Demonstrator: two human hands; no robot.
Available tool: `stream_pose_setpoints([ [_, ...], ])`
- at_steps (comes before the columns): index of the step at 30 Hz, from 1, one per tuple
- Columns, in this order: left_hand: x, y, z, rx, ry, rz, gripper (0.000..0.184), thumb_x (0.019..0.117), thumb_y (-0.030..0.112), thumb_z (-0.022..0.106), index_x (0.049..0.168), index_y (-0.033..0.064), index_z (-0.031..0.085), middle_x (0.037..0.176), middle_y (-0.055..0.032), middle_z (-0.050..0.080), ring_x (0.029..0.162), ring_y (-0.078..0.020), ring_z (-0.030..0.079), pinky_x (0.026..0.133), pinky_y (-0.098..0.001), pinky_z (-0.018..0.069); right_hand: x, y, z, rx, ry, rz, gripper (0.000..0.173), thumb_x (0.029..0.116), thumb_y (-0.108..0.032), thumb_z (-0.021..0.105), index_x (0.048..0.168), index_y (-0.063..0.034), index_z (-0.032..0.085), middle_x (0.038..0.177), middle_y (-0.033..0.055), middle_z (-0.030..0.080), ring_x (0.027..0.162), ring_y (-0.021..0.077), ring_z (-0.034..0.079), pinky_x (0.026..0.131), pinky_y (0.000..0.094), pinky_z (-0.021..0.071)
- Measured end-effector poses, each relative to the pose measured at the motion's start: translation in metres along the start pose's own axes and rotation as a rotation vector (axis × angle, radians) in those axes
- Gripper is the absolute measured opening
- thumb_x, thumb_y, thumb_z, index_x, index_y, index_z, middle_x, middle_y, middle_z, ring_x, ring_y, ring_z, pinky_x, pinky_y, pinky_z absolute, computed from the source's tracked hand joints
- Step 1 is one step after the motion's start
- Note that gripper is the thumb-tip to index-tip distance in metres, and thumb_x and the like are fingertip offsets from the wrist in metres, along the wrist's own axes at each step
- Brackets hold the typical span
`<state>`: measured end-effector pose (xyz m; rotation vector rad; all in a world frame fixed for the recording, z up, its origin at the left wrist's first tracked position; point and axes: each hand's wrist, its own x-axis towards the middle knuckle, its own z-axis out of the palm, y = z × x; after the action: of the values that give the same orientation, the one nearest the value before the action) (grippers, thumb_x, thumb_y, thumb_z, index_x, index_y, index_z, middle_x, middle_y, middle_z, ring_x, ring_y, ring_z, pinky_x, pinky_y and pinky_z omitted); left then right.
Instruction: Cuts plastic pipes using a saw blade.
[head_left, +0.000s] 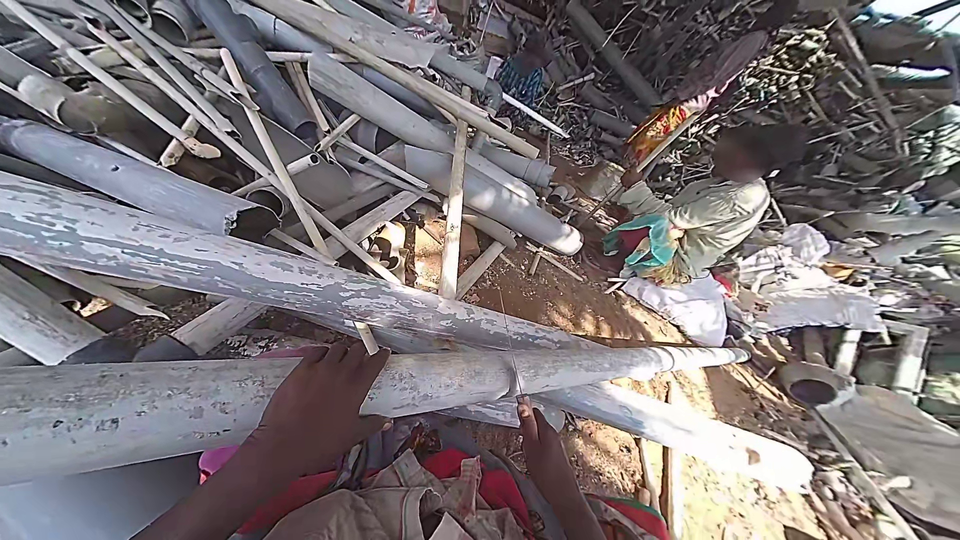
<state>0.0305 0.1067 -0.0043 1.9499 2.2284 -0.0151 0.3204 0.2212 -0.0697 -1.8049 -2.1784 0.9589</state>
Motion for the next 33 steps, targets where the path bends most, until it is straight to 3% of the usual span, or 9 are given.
stream_pose_setpoints([
  [7,-0.004,0.003,0.001,0.002,-0.004,0.012,0.084,0.0858,0.057,0.075,0.149,0.0081,0.049,0.136,-0.0226,0.06,0.127,-0.0431,0.056,0.108,-0.0568,0.0399,-0.013,-0.025,-0.003,-0.02,0.047,0.117,0.049,0.1122,-0.033,0.039,0.111,0.0115,0.06,0.084,0.0232,0.061,0.08,0.035,0.062,0.077,0.0516,0.0493],
  [12,-0.008,0.001,0.009,-0.017,0.076,0.04,0.083,0.0834,0.054,0.078,0.146,0.0058,0.053,0.129,-0.0248,0.063,0.12,-0.0452,0.059,0.104,-0.058,0.0426,-0.054,-0.048,0.019,-0.083,-0.141,-0.113,0.045,0.1087,-0.034,0.044,0.115,0.0074,0.059,0.078,0.0185,0.062,0.075,0.0344,0.065,0.071,0.0526,0.0514],
  [16,-0.007,0.002,0.005,-0.012,0.017,0.027,0.084,0.0866,0.054,0.075,0.15,0.0057,0.049,0.134,-0.0247,0.06,0.125,-0.0448,0.057,0.106,-0.0574,0.0412,0.001,0.002,-0.006,0.002,0.044,0.147,0.048,0.1125,-0.032,0.038,0.117,0.0116,0.057,0.085,0.0233,0.06,0.079,0.0338,0.061,0.076,0.0512,0.0487],
  [20,-0.005,0.002,0.0,-0.005,-0.029,0.013,0.084,0.0883,0.055,0.073,0.152,0.0075,0.046,0.138,-0.0232,0.058,0.129,-0.0428,0.055,0.109,-0.0559,0.0392,0.027,0.036,-0.04,0.23,0.061,0.324,0.047,0.1137,-0.037,0.03,0.113,0.0034,0.054,0.061,0.0025,0.041,0.045,0.0129,0.041,0.046,0.0289,0.04],
  [23,-0.005,0.003,-0.003,-0.016,-0.059,0.016,0.084,0.089,0.056,0.072,0.152,0.0078,0.045,0.138,-0.0239,0.057,0.129,-0.0434,0.054,0.109,-0.0556,0.0385,-0.004,0.013,-0.034,0.642,0.258,-0.032,0.037,0.1128,-0.024,0.024,0.106,0.001,0.05,0.051,-0.0079,0.039,0.035,0.001,0.038,0.036,0.0166,0.0362],
  [26,-0.001,0.0,-0.008,-0.052,-0.097,0.018,0.082,0.0905,0.056,0.07,0.152,0.0072,0.046,0.139,-0.0247,0.057,0.13,-0.0445,0.054,0.109,-0.057,0.0386,-0.027,-0.013,-0.036,0.828,0.482,-0.575,0.04,0.108,-0.053,0.036,0.109,-0.0145,0.044,0.059,-0.0176,0.053,0.043,-0.0044,0.049,0.041,0.013,0.0442],
  [29,0.004,-0.004,-0.013,-0.052,-0.108,0.016,0.081,0.0907,0.057,0.069,0.15,0.0064,0.048,0.137,-0.0247,0.059,0.128,-0.0451,0.055,0.107,-0.0586,0.0401,-0.031,-0.018,-0.03,0.689,0.66,-0.781,0.048,0.0989,-0.069,0.038,0.112,-0.0236,0.05,0.071,-0.0189,0.059,0.056,-0.0078,0.056,0.051,0.0119,0.0471],
  [31,0.006,-0.004,-0.01,-0.044,-0.093,0.027,0.082,0.0902,0.058,0.069,0.149,0.0054,0.048,0.136,-0.0254,0.059,0.127,-0.0458,0.055,0.106,-0.0585,0.0407,-0.026,0.006,0.006,0.669,0.543,-0.608,0.046,0.1072,-0.057,0.035,0.108,-0.0133,0.05,0.067,-0.0178,0.051,0.055,-0.0114,0.049,0.053,0.0086,0.0426],
  [33,0.005,-0.002,-0.008,-0.034,-0.106,0.021,0.082,0.091,0.059,0.068,0.151,0.0069,0.046,0.138,-0.024,0.057,0.129,-0.0443,0.053,0.108,-0.0567,0.0394,-0.027,0.014,0.037,0.854,0.268,-0.086,0.044,0.1134,-0.035,0.026,0.098,-0.0022,0.052,0.053,-0.0096,0.041,0.04,-0.0031,0.037,0.04,0.0137,0.0354],
])
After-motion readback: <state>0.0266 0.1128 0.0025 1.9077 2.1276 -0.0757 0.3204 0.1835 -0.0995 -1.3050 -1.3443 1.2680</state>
